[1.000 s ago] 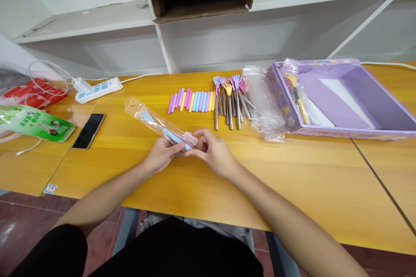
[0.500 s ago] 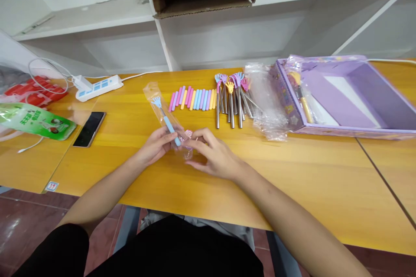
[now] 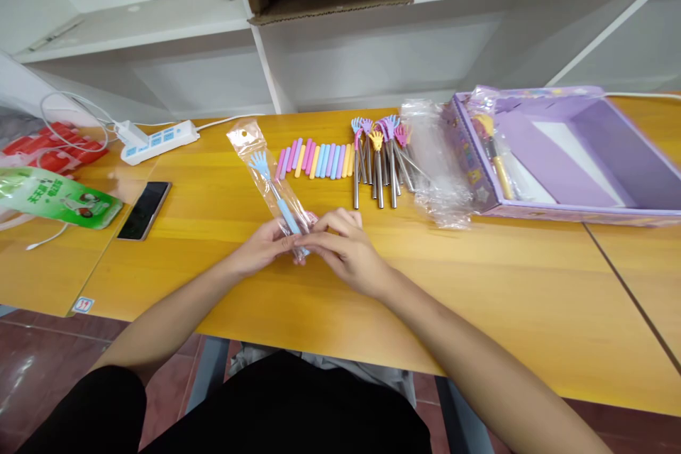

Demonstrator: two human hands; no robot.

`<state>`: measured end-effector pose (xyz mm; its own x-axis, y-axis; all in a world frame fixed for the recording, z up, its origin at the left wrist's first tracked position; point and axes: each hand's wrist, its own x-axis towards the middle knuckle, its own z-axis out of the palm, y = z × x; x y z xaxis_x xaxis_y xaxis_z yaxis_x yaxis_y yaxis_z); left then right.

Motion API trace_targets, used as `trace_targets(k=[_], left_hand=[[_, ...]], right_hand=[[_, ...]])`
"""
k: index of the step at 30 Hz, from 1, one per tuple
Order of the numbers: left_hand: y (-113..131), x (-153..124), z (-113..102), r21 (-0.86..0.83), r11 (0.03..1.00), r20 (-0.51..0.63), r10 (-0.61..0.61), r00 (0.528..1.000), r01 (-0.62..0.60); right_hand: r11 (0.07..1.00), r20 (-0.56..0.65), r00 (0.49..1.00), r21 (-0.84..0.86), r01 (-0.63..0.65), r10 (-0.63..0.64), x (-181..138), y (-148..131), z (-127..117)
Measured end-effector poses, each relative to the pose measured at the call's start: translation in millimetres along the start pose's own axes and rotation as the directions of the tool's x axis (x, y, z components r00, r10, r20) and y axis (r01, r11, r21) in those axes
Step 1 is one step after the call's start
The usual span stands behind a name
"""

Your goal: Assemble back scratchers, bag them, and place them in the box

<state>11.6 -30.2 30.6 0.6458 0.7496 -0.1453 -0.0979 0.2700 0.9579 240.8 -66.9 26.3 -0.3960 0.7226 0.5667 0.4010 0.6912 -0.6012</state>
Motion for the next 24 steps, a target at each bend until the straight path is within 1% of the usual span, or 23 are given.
trace_targets(k=[3,5,6,9,11,13,15,16,18,20,22,24], left_hand=[[-5,-1,3,-0.078,0.997,0.010,-0.026,1.000,0.027],[-6,-1,4,-0.111,0.993,0.025,-0.035,0.999,0.037],[-6,-1,5,-0.102,0.994,0.034,-0.031,0.999,0.034],[-3,-1,5,0.002,1.000,0.049,-0.007,0.999,0.007],[-1,-1,5,0.049,0.999,0.040,-0.009,0.999,0.007],[1,-1,4,0.059,0.998,0.035,-0.019,0.999,0.017],[2,0,3,0.063,0.998,0.040,-0.023,0.999,0.021],[3,0,3,0.066,0.998,0.041,-0.024,0.999,0.021],[4,-1,2,0.075,0.997,0.044,-0.024,0.999,0.021],[6,-2,2,0.084,0.996,0.055,-0.029,0.998,0.025],[7,-3,2,0.083,0.996,0.068,-0.036,0.997,0.030],[8,-3,2,0.068,0.997,0.075,-0.039,0.996,0.034]], right_hand=[[0.996,0.027,0.996,0.044,-0.082,0.081,1,-3,1],[0.987,0.001,0.990,0.078,-0.144,0.144,1,-4,1],[0.980,-0.018,0.985,0.100,-0.170,0.173,1,-5,1],[0.944,-0.049,0.960,0.202,-0.260,0.275,1,-4,3],[0.902,-0.057,0.934,0.285,-0.324,0.354,1,-3,5],[0.848,-0.048,0.904,0.372,-0.378,0.425,1,-2,7],[0.774,-0.001,0.873,0.463,-0.431,0.487,2,-2,8],[0.724,0.049,0.854,0.507,-0.467,0.517,2,-2,8],[0.608,0.191,0.811,0.573,-0.549,0.553,3,-3,7],[0.512,0.320,0.780,0.611,-0.604,0.538,4,-4,5],[0.462,0.383,0.776,0.640,-0.614,0.501,6,-4,3],[0.436,0.393,0.788,0.673,-0.597,0.473,7,-4,3]])
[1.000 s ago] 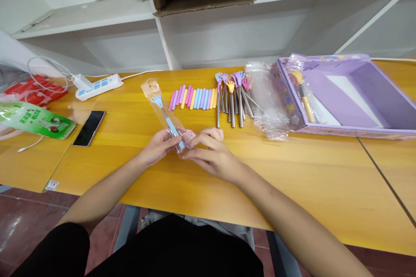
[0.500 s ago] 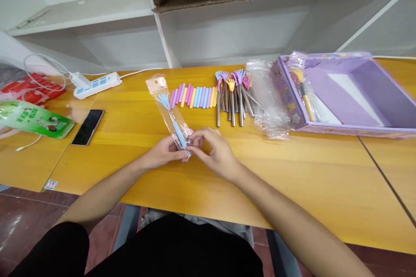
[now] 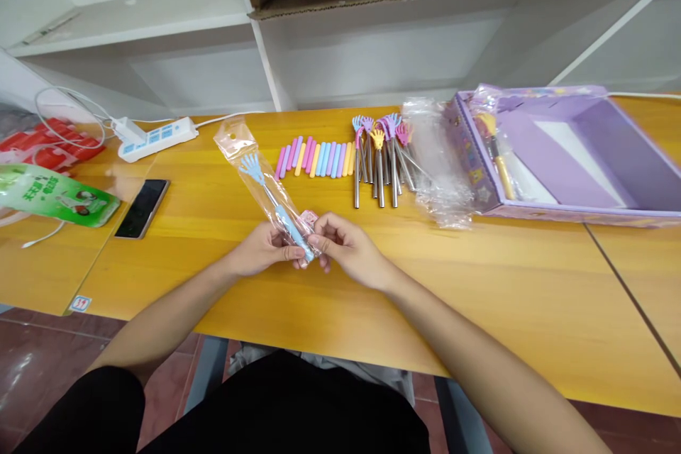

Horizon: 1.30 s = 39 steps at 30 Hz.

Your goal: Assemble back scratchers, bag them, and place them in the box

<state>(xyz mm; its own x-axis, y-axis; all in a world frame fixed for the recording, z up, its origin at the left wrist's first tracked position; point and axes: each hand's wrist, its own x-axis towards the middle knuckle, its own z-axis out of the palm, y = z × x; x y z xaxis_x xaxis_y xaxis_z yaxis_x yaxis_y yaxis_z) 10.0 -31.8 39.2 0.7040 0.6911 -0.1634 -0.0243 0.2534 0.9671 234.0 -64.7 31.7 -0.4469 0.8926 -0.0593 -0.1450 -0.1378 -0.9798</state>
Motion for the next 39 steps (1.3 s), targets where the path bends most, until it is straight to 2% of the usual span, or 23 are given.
trace_targets(k=[10,12,16,21,25,27,29,31,33,35,39], left_hand=[[-3,0,1,-0.022,1.000,-0.041,0.017,0.999,-0.018],[0,-1,-1,-0.021,1.000,-0.013,0.011,1.000,-0.012],[5,-2,-6,-0.019,0.998,0.110,-0.057,0.992,0.060],[2,-2,-10,0.011,0.994,0.135,-0.111,0.985,0.110],[8,-5,-15,0.071,0.991,0.216,-0.125,0.968,0.112],[14,-5,-20,0.088,0.994,0.148,-0.078,0.986,0.065],[19,-4,-26,0.054,0.998,-0.085,0.043,0.995,-0.038],[23,-1,-31,0.015,0.986,-0.355,0.160,0.921,-0.166],[24,2,-34,-0.009,0.970,-0.503,0.206,0.840,-0.244],[23,5,-35,-0.005,0.964,-0.537,0.221,0.814,-0.265],[12,8,-31,0.038,0.973,-0.501,0.215,0.839,-0.227]], right_hand=[[0.994,0.007,1.000,0.113,-0.014,0.014,2,2,2],[0.988,0.049,0.999,0.154,-0.029,0.022,1,3,-1],[0.972,0.215,0.972,0.193,-0.134,0.091,2,7,-9],[0.974,0.194,0.971,0.150,-0.169,0.138,3,12,-13],[0.976,0.240,0.960,0.122,-0.181,0.148,1,9,-11],[0.970,0.323,0.930,0.106,-0.219,0.175,-2,4,-8],[0.956,0.446,0.862,0.043,-0.289,0.240,-7,-1,-3],[0.934,0.554,0.768,-0.052,-0.352,0.321,-12,-4,5],[0.910,0.613,0.686,-0.147,-0.388,0.392,-15,-2,14],[0.888,0.622,0.643,-0.218,-0.405,0.446,-18,0,20],[0.844,0.591,0.609,-0.290,-0.450,0.528,-17,0,13]])
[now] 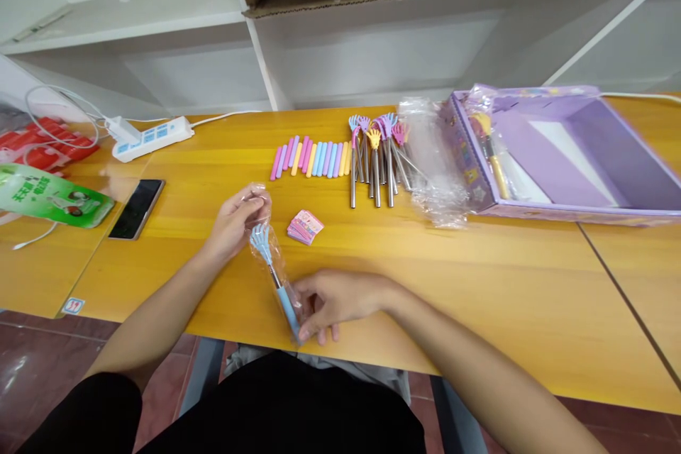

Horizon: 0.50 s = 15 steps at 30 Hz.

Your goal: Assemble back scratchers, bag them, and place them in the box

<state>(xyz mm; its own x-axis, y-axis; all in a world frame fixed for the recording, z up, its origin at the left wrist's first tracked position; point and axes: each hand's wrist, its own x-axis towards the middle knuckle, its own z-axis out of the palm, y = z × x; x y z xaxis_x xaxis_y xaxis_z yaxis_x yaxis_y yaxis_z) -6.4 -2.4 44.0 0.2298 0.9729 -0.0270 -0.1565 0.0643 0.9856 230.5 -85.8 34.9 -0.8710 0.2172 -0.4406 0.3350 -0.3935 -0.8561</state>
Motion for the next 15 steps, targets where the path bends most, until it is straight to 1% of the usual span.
trace_targets(k=[1,2,3,4,5,6,7,8,9,10,12,13,15], left_hand=[[-3,-1,2,0.017,1.000,0.017,-0.011,1.000,0.011],[-7,-3,4,0.040,0.999,0.033,-0.019,0.999,0.018],[-10,-4,7,0.070,0.997,0.052,-0.028,0.998,0.024],[-12,-6,10,0.106,0.994,0.075,-0.039,0.996,0.031],[-15,-9,13,0.141,0.989,0.101,-0.054,0.993,0.039],[-17,-12,17,0.174,0.983,0.131,-0.073,0.989,0.049],[-19,-15,20,0.205,0.977,0.168,-0.096,0.981,0.060],[-21,-19,23,0.236,0.969,0.206,-0.126,0.970,0.076],[-23,-23,26,0.263,0.961,0.239,-0.156,0.958,0.091],[-24,-27,29,0.284,0.953,0.266,-0.182,0.947,0.103],[-26,-34,32,0.300,0.947,0.306,-0.211,0.928,0.116],[-27,-37,33,0.301,0.947,0.323,-0.213,0.922,0.113],[-27,-41,34,0.311,0.946,0.360,-0.208,0.909,0.093]], right_hand=[[1.000,-0.028,1.000,-0.019,-0.007,0.007,-3,0,-5],[0.998,-0.092,0.996,-0.058,0.004,-0.009,-6,0,-11],[0.992,-0.211,0.976,-0.123,0.030,-0.056,-9,0,-18],[0.974,-0.374,0.917,-0.220,0.055,-0.137,-10,1,-25],[0.939,-0.542,0.805,-0.339,0.051,-0.240,-9,1,-31],[0.890,-0.669,0.660,-0.456,0.002,-0.344,-7,1,-36],[0.835,-0.739,0.521,-0.544,-0.086,-0.428,-4,2,-41],[0.783,-0.767,0.424,-0.594,-0.186,-0.481,0,3,-44],[0.741,-0.778,0.374,-0.612,-0.275,-0.504,5,3,-46],[0.714,-0.785,0.363,-0.613,-0.339,-0.502,9,4,-47],[0.700,-0.798,0.368,-0.599,-0.389,-0.478,14,5,-48],[0.708,-0.800,0.370,-0.594,-0.383,-0.472,15,6,-48],[0.742,-0.803,0.373,-0.584,-0.330,-0.465,14,6,-50]])
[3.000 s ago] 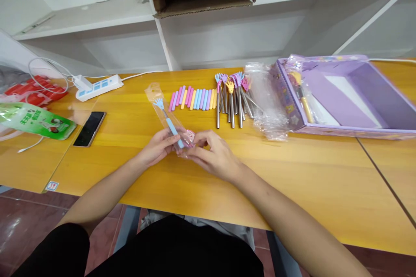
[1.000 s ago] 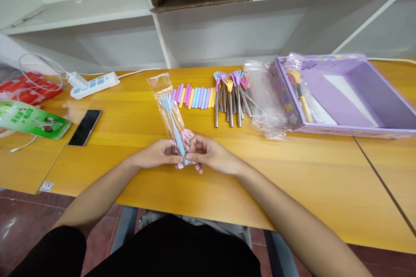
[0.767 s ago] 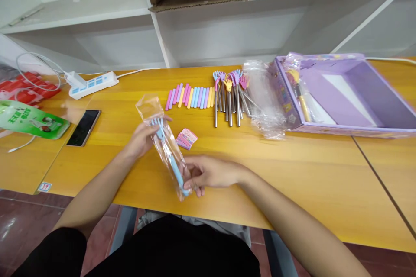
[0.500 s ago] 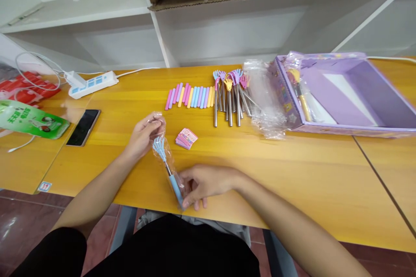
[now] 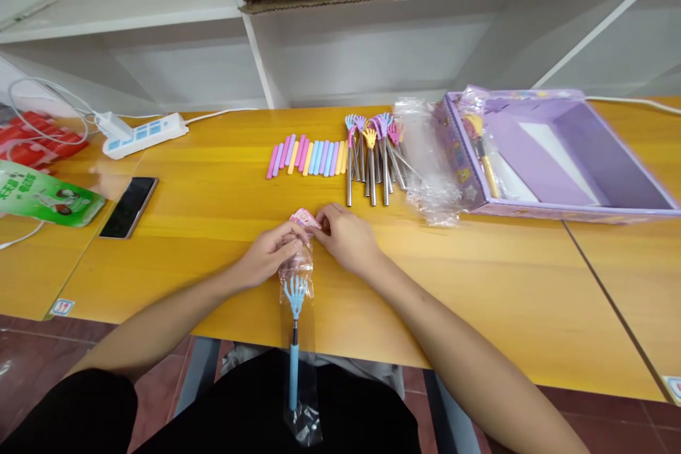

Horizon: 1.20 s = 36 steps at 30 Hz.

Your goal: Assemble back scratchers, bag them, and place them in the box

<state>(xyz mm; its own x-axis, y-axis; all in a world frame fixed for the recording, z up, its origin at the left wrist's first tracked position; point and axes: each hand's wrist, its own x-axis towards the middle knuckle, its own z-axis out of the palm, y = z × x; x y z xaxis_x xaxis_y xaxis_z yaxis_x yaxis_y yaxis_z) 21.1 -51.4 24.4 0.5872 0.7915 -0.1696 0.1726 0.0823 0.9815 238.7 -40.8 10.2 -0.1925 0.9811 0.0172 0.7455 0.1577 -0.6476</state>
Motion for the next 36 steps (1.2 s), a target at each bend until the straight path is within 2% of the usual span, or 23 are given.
trace_targets(k=[7,12,16,19,22,24,30,36], left_hand=[[3,0,3,0.010,1.000,0.077,-0.025,0.997,0.025],[1,-1,4,-0.034,0.997,0.093,-0.064,0.994,0.068],[0,-1,4,-0.109,0.987,0.065,-0.115,0.991,0.121],[-1,2,4,-0.151,0.978,0.044,-0.142,0.989,0.147],[-1,5,3,-0.151,0.981,0.007,-0.119,0.993,0.119],[-1,6,3,-0.160,0.981,0.014,-0.109,0.994,0.110],[-11,9,0,-0.363,0.903,0.133,-0.196,0.971,0.232],[-25,14,-3,-0.476,0.838,0.160,-0.215,0.963,0.266]], right_hand=[[0.958,0.070,0.998,0.287,-0.016,-0.004,4,12,-10],[0.919,0.035,0.999,0.394,-0.008,-0.007,5,17,-5],[0.799,-0.050,0.999,0.601,0.023,0.009,1,14,-15],[0.722,-0.068,0.995,0.684,0.104,-0.079,-9,7,-34],[0.739,0.063,0.967,0.657,0.148,-0.249,-19,-1,-46],[0.781,0.128,0.950,0.606,0.152,-0.285,-21,-3,-45],[0.811,0.105,0.968,0.570,0.127,-0.226,-17,-1,-26],[0.868,0.021,0.963,0.440,0.233,-0.269,-21,-5,-27]])
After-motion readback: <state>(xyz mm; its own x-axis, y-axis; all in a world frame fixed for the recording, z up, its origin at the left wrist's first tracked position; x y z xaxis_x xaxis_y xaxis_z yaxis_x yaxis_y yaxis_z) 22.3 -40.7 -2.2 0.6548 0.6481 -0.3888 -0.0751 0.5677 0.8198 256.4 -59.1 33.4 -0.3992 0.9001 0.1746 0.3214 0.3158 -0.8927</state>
